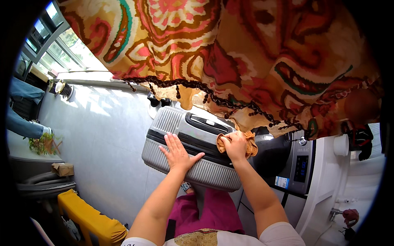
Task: The person wrings out a cloth under a running faucet, then uses the damp cloth to wipe the exterior surfaces and handle of a silver suitcase.
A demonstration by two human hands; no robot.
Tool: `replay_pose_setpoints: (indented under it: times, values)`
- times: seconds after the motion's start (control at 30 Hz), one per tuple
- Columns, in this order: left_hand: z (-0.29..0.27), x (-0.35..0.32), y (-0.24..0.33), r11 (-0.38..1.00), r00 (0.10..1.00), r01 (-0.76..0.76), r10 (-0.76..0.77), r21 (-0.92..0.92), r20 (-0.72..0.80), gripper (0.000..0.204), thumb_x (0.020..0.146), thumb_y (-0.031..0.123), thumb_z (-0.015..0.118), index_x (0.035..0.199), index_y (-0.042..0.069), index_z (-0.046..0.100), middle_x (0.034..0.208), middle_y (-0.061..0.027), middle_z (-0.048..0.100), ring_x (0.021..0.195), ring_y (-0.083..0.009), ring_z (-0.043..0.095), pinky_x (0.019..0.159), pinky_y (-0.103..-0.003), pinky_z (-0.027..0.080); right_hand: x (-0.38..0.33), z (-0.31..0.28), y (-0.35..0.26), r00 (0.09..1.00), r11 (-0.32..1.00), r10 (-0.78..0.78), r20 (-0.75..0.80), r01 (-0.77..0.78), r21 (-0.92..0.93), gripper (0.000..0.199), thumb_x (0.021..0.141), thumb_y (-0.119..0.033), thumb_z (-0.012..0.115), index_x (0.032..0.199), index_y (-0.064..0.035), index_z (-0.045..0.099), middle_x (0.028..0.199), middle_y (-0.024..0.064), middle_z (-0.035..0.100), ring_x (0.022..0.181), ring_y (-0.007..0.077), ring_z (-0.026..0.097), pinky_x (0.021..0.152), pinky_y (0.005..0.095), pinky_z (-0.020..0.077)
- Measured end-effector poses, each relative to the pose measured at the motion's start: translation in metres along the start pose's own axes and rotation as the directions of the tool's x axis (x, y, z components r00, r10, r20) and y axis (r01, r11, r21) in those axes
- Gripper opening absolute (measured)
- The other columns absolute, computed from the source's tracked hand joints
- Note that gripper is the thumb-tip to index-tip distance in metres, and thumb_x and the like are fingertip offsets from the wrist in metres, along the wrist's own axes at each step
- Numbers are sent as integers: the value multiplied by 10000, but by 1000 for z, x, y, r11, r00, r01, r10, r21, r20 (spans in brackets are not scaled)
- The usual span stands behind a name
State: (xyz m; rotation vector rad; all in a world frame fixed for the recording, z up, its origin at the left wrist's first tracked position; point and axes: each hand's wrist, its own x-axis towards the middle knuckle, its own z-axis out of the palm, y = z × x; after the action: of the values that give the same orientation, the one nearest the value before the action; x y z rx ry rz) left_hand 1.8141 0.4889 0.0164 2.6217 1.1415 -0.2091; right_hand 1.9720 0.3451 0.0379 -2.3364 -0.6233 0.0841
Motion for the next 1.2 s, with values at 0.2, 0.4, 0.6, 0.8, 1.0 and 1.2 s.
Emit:
replay_pose_setpoints:
  times: [0.2,0.4,0.6,0.8,1.0,1.2]
  values:
    - [2,1,-3,995,1000,-4,6,95,-24,1406,621,870,558,1480,-133,76,1581,-282,38,1484,-389,-32,1114,-670,37,12,38,-89,970,731,60,237,-205,651,223,782,-219,763,845,-10,718,785,131,647,754,245,607,728,347,475]
    - [7,3,-6,999,997,-7,11,53,-71,1385,632,817,604,1481,-132,61,1584,-277,25,1487,-382,-38,1125,-651,23,-6,34,-64,953,908,-224,202,280,-313,597,673,-604,742,1155,-257,693,1447,124,400,1181,372,464,964,607,375]
    - [2,1,-5,999,999,-15,17,45,-41,1428,605,882,558,1475,-142,75,1582,-278,42,1485,-386,-28,1124,-651,19,-15,9,-23,838,859,-441,321,498,-119,317,748,-334,758,1007,-170,676,1000,39,579,969,260,571,749,401,493]
    - [2,0,-6,999,999,-17,18,28,-44,1437,600,886,556,1477,-138,57,1583,-276,25,1484,-387,-38,1123,-653,23,-15,-38,-6,910,932,-330,250,357,-71,195,788,-295,729,898,-134,735,886,61,597,851,268,586,716,401,494]
    - [6,0,-2,998,996,-21,27,63,-89,1425,597,886,552,1477,-137,93,1579,-282,54,1484,-390,-17,1118,-660,48,-12,43,-58,898,876,-360,253,419,-240,174,767,-312,744,872,-174,743,939,30,588,937,256,566,785,417,443]
    - [3,-2,-12,998,995,-46,50,46,-82,1438,583,894,553,1469,-148,109,1579,-283,57,1483,-395,0,1114,-667,67,-11,-3,-10,915,980,62,399,20,-198,160,689,-320,802,770,-184,778,913,32,641,976,242,572,835,428,417]
